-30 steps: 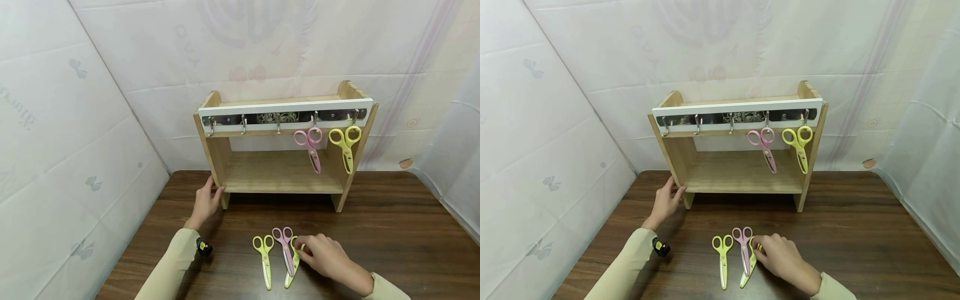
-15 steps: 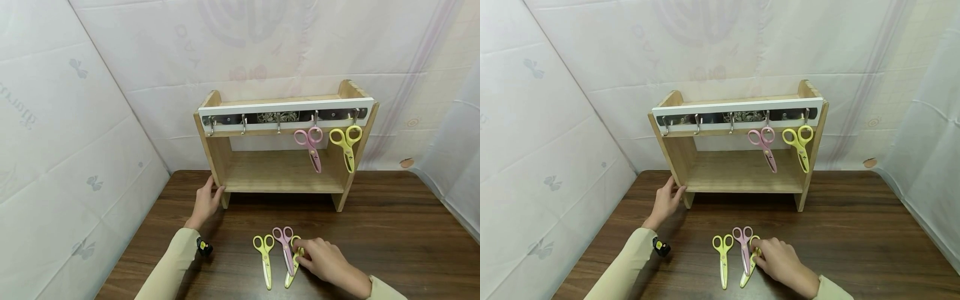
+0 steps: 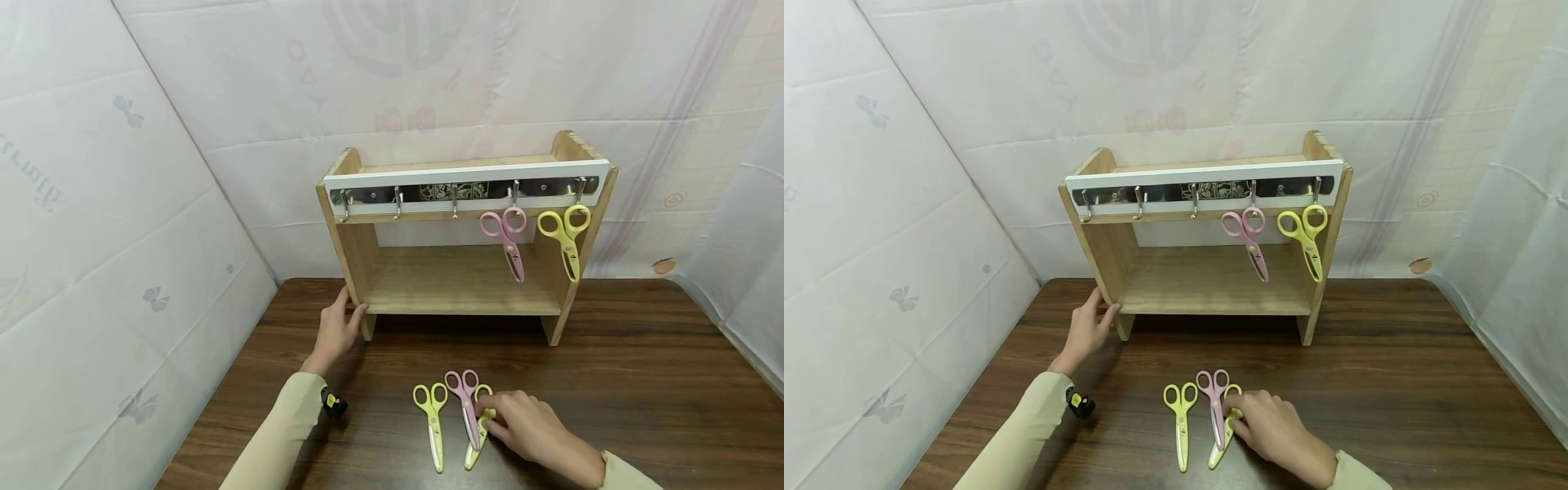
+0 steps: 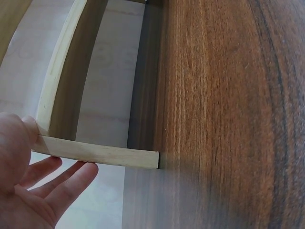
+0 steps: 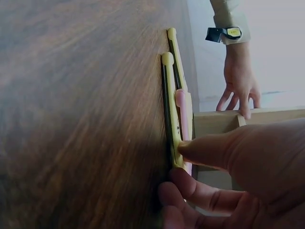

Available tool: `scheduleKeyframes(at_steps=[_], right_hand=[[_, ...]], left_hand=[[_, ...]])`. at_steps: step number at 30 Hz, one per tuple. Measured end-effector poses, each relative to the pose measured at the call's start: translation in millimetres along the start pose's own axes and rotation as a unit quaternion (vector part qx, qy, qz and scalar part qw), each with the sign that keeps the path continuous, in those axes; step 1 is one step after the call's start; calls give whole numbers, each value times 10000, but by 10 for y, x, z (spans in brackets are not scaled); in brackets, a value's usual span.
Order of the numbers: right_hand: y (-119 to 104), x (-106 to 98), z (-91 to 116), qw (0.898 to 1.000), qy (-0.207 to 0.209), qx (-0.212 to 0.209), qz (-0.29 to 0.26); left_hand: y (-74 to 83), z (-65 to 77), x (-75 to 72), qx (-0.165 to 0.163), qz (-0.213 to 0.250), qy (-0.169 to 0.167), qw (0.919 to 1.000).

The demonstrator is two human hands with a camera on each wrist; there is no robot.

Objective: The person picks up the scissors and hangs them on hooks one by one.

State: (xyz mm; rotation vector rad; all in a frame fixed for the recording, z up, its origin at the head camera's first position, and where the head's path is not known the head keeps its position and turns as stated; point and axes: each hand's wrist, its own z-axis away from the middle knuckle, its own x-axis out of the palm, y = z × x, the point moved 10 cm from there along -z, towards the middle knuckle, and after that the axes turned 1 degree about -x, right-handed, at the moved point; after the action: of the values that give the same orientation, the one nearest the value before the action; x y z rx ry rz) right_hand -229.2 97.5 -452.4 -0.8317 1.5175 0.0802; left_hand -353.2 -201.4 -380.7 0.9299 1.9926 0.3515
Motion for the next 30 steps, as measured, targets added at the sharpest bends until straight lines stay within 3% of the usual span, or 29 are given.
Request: scheduleKeyframes(at_steps=[5, 16, 26, 30], right_hand=[[-13, -21, 3, 9996, 68, -194, 190], [53, -66, 46, 9991, 113, -176, 381], [85, -186, 56, 9947, 232, -805, 603], [161, -230, 65, 9942, 197, -830, 659]], left_hand=[[-20, 3, 3, -48, 25, -6, 10000], [-7, -5, -1, -43, -18, 2, 10000], [-21, -8, 2, -69, 25, 2, 10000], [-18, -4, 5, -54, 49, 0, 10000]])
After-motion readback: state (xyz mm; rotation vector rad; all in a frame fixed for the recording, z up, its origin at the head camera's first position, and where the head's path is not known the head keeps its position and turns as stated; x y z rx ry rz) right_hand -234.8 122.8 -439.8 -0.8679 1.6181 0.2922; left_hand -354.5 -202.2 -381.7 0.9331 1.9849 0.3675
